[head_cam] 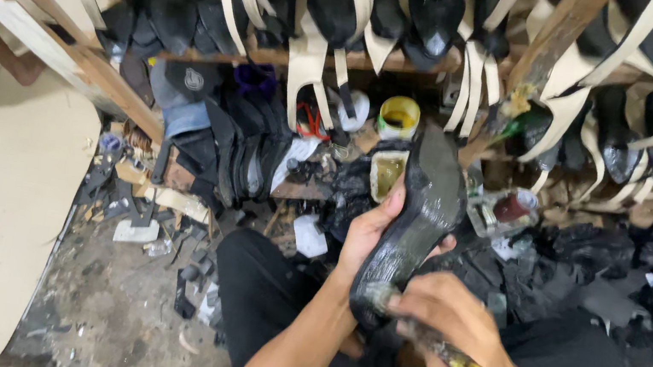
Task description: The person applies adhesive to the sole of a black shoe part using a brush, then sets it aside and repeats the process on another part. The person works on the floor in a cluttered workshop with shelves of shoe parts.
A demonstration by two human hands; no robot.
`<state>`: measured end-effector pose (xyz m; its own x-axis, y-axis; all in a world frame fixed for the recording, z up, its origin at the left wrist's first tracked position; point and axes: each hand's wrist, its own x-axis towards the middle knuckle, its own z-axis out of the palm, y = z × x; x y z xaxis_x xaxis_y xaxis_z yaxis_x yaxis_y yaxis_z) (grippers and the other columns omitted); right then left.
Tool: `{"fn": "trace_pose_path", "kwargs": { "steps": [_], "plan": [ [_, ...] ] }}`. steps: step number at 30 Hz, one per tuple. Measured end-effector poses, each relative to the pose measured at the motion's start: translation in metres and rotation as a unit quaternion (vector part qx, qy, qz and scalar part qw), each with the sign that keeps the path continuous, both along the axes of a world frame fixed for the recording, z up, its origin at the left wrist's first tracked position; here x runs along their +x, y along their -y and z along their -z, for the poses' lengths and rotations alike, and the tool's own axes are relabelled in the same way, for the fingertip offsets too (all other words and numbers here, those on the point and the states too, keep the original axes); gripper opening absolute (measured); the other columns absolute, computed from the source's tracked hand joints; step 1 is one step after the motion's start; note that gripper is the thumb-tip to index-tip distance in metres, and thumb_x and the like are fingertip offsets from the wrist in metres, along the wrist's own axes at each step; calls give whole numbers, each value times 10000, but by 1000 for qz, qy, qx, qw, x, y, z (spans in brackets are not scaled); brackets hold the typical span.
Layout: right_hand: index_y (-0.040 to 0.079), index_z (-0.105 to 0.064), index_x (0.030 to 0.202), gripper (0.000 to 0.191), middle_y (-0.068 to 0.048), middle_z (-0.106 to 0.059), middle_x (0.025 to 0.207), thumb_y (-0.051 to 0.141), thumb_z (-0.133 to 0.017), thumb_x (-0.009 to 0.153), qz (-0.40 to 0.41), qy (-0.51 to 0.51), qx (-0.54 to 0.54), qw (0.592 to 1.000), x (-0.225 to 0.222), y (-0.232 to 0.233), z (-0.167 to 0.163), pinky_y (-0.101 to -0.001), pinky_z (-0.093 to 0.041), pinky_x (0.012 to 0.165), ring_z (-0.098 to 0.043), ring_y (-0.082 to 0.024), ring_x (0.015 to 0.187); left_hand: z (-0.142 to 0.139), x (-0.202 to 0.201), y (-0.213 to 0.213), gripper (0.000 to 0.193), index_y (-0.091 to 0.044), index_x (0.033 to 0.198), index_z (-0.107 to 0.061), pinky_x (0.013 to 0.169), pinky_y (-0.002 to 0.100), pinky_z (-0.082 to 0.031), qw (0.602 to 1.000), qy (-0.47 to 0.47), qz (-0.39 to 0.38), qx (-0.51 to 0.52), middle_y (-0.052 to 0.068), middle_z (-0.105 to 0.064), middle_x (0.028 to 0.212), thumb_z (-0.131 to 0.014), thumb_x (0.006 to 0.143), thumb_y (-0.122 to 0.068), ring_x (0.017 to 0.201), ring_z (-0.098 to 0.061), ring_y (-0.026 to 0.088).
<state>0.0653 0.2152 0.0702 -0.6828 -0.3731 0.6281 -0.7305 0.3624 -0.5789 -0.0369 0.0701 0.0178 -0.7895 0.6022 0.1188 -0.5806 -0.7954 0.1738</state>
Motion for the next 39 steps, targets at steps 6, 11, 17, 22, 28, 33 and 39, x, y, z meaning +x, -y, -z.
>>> {"fn": "trace_pose_path", "kwargs": {
  "steps": [6, 11, 17, 22, 28, 33, 39],
  "plan": [
    [17, -651, 1116, 270, -135, -654, 1009, -44, -693, 856, 76, 9, -23, 997, -20, -10, 1, -340, -561, 768, -673, -251, 884, -1, 14, 3, 567, -59, 1616, -390, 1117, 440, -478, 998, -36, -29, -43, 129, -579, 1460, -533, 1102, -250, 1266, -630, 249],
    [0, -630, 1102, 181, -150, -661, 1049, -56, -629, 931, 185, -65, -33, 980, -49, -33, -16, -330, -541, 811, -671, -260, 914, 3, 24, 6, 644, 11, 1650, -311, 1100, 443, -502, 994, -87, -5, -68, 190, -560, 1474, -545, 1103, -238, 1277, -615, 292],
    [-16, -640, 1113, 144, -153, -680, 1070, -71, -616, 982, 264, -58, -32, 962, -81, -43, -34, -359, -540, 844, -681, -278, 939, 9, 34, 9, 664, -21, 1593, -311, 1038, 497, -557, 993, -100, 28, -54, 160, -570, 1430, -574, 1026, -245, 1245, -636, 292],
    [0, -638, 1118, 220, -173, -664, 1062, -90, -651, 917, 244, -109, -17, 963, -80, -30, -11, -381, -548, 838, -680, -314, 954, 24, 25, 8, 612, -13, 1598, -342, 1017, 414, -560, 993, -112, -2, -43, 185, -606, 1387, -555, 1088, -278, 1153, -665, 314],
    [17, -629, 1136, 383, -160, -655, 1043, -108, -700, 781, 138, -80, -45, 986, -36, 18, 14, -376, -562, 805, -668, -331, 937, 40, 2, 11, 442, -20, 1478, -484, 975, 417, -579, 998, 16, -53, 2, 171, -648, 1288, -492, 1153, -320, 1099, -673, 281],
    [23, -680, 1132, 355, -143, -667, 1051, -129, -707, 812, -8, 96, -111, 989, -6, 37, 26, -364, -589, 774, -693, -314, 931, 44, -5, 21, 408, -102, 1451, -519, 1006, 493, -557, 999, -4, -41, 30, 164, -661, 1300, -483, 1120, -338, 1121, -666, 313],
    [-29, -644, 1178, 479, -138, -650, 1034, -65, -733, 708, 13, -61, -4, 998, -8, 28, 25, -363, -557, 804, -667, -285, 916, 34, -6, 28, 425, -88, 1516, -505, 986, 543, -538, 997, 10, -1, 78, 190, -657, 1338, -499, 1137, -281, 1174, -672, 352]
  ]
}}
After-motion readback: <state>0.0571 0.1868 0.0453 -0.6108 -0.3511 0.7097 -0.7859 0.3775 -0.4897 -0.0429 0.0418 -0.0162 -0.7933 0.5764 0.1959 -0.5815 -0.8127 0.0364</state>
